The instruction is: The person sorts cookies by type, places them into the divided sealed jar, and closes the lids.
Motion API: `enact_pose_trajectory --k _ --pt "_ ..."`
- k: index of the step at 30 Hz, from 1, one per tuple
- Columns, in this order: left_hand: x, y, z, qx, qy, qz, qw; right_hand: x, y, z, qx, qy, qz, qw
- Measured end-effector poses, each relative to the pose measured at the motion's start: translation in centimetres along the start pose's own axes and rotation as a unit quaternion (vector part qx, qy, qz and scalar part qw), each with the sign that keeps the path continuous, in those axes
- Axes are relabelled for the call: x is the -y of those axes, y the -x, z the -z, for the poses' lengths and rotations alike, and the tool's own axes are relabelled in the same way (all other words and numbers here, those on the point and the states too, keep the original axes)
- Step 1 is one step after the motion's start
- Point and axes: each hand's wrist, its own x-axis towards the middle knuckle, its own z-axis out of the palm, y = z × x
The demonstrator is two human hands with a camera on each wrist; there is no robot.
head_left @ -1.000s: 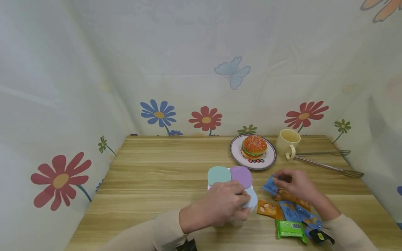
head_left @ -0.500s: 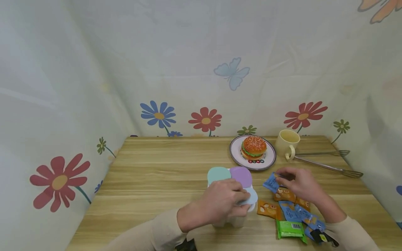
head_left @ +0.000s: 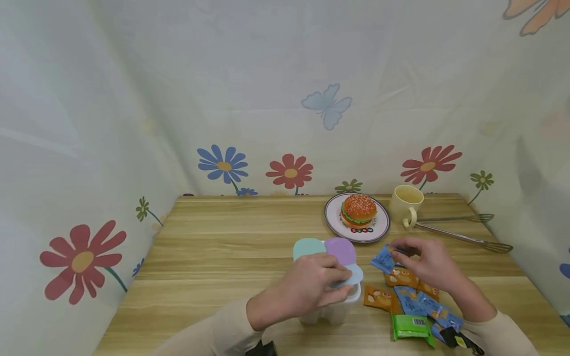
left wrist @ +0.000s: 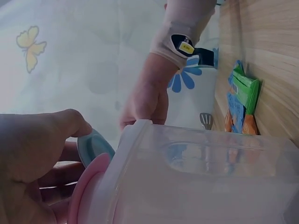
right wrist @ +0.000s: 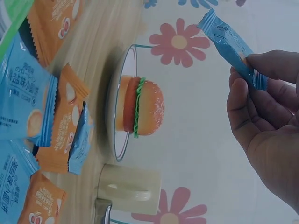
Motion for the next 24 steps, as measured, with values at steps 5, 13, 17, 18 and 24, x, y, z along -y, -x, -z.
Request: enact_pose_trajectory --k 5,13,17,18,24 --pt "0.1 0.1 0.1 -0.001 0.02 0.023 0.9995 0.5 -0.1 0.3 -0.012 -0.002 0.027 1.0" --pt "0.3 0.1 0.0 -0.007 0.07 0.053 0.9962 1.5 -0.2 0.8 -0.026 -0.006 0.05 0.998" --pt "0.4 0.1 0.1 -0.011 0.081 0.053 0.9952 1.9 -0.3 0.9 -0.025 -0.011 0.051 0.998" --pt "0.4 0.1 0.1 -0.012 0.084 0.053 0.995 1.9 -0.3 0.9 -0.025 -0.011 0.05 0.998" --pt "0.6 0.3 0.3 -0.016 0.097 0.061 0.9933 2.4 -0.5 0.9 -0.025 -0.011 0.052 0.998"
